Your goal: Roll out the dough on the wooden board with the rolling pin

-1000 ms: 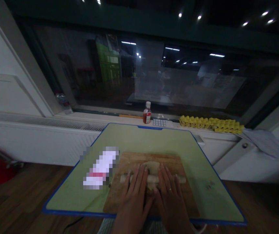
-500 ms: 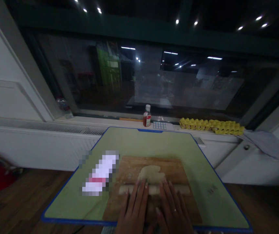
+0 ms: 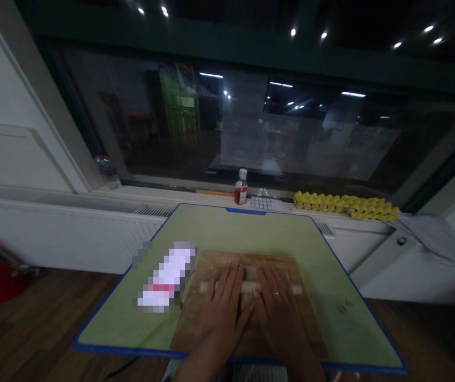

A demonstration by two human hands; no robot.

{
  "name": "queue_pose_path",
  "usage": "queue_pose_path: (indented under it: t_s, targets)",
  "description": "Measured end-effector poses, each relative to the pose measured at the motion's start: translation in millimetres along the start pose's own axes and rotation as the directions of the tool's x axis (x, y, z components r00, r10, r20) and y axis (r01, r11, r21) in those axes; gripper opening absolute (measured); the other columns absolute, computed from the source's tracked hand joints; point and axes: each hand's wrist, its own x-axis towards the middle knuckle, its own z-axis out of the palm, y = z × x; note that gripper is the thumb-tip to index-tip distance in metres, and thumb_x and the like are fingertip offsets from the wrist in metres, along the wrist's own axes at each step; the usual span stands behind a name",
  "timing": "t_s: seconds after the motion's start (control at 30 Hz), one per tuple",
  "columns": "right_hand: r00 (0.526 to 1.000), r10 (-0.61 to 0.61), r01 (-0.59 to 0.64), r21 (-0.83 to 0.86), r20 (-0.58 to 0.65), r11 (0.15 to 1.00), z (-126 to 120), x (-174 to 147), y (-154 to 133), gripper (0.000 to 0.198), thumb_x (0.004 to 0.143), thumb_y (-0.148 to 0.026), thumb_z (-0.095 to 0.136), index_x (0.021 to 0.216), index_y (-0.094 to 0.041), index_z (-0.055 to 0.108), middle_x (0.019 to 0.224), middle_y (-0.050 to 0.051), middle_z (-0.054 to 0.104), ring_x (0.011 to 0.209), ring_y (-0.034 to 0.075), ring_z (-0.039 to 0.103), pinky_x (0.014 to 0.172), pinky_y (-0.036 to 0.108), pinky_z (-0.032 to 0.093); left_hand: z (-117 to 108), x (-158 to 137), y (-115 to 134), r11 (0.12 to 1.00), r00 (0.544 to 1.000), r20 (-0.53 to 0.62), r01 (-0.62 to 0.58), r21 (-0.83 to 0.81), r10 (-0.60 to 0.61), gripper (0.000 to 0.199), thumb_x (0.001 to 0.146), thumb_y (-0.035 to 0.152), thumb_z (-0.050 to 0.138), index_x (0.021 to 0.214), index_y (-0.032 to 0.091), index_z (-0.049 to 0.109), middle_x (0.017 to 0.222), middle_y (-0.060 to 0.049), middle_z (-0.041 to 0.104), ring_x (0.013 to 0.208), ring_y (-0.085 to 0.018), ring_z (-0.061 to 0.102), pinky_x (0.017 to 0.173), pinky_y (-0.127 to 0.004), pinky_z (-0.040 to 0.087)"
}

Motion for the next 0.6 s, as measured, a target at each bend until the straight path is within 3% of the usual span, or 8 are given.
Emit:
queue_pose_path:
  t_s: [0.17, 0.27, 0.33, 0.43, 0.6]
  targets:
    - [0.999, -0.051, 0.05, -0.036, -0.01, 0.998, 0.2, -2.2, 0.9, 0.046, 0.101, -0.031, 0.032, 0.138, -0.013, 0.051, 0.146, 0.007, 0.051, 0.138, 0.022, 0.042, 0.118, 0.044, 0.022, -2.8, -0.3, 1.4, 1.0, 1.0, 0.018, 0.011, -0.003, -0.011, 0.063, 0.098, 0.044, 0.043, 0.15, 0.01, 0.035, 0.151, -0.011, 0.046, 0.138, -0.028, 0.04, 0.112, -0.045, 0.03]
    - [0.994, -0.098, 0.094, -0.086, -0.038, 0.992, -3.0, -22.2, 0.5, 0.051, 0.101, -0.033, 0.033, 0.146, -0.012, 0.041, 0.149, 0.009, 0.048, 0.139, 0.024, 0.042, 0.116, 0.044, 0.025, -13.8, -18.8, 7.5, 1.0, 0.999, 0.051, 0.001, -0.016, 0.0, 0.067, 0.097, 0.039, 0.044, 0.155, 0.011, 0.025, 0.156, -0.009, 0.04, 0.143, -0.027, 0.032, 0.114, -0.044, 0.026]
    - [0.991, -0.115, 0.108, -0.099, -0.071, 0.989, -2.9, -38.5, 1.4, 0.057, 0.1, -0.037, 0.033, 0.151, -0.012, 0.032, 0.147, 0.01, 0.049, 0.137, 0.025, 0.044, 0.113, 0.043, 0.027, -18.4, -34.1, 10.4, 0.997, 0.996, 0.059, -0.065, -0.031, 0.067, 0.071, 0.096, 0.038, 0.045, 0.157, 0.011, 0.02, 0.157, -0.01, 0.038, 0.145, -0.027, 0.03, 0.114, -0.043, 0.026]
    - [0.981, -0.159, 0.146, -0.119, -0.107, 0.982, -2.0, -55.9, 4.7, 0.061, 0.099, -0.036, 0.033, 0.155, -0.014, 0.024, 0.142, 0.01, 0.055, 0.133, 0.025, 0.049, 0.115, 0.046, 0.024, -21.4, -50.2, 11.5, 0.995, 0.994, 0.054, -0.099, -0.014, 0.1, 0.076, 0.096, 0.046, 0.043, 0.158, 0.012, 0.017, 0.156, -0.011, 0.038, 0.144, -0.029, 0.031, 0.113, -0.043, 0.028]
    - [0.985, -0.168, 0.162, -0.121, -0.042, 0.979, -8.0, -44.4, 4.5, 0.056, 0.099, -0.037, 0.037, 0.15, -0.013, 0.035, 0.147, 0.009, 0.05, 0.138, 0.025, 0.043, 0.117, 0.045, 0.02, -21.4, -40.4, 9.3, 0.996, 0.994, 0.073, -0.079, -0.032, 0.082, 0.073, 0.099, 0.043, 0.041, 0.158, 0.012, 0.012, 0.157, -0.009, 0.037, 0.145, -0.027, 0.031, 0.113, -0.044, 0.031]
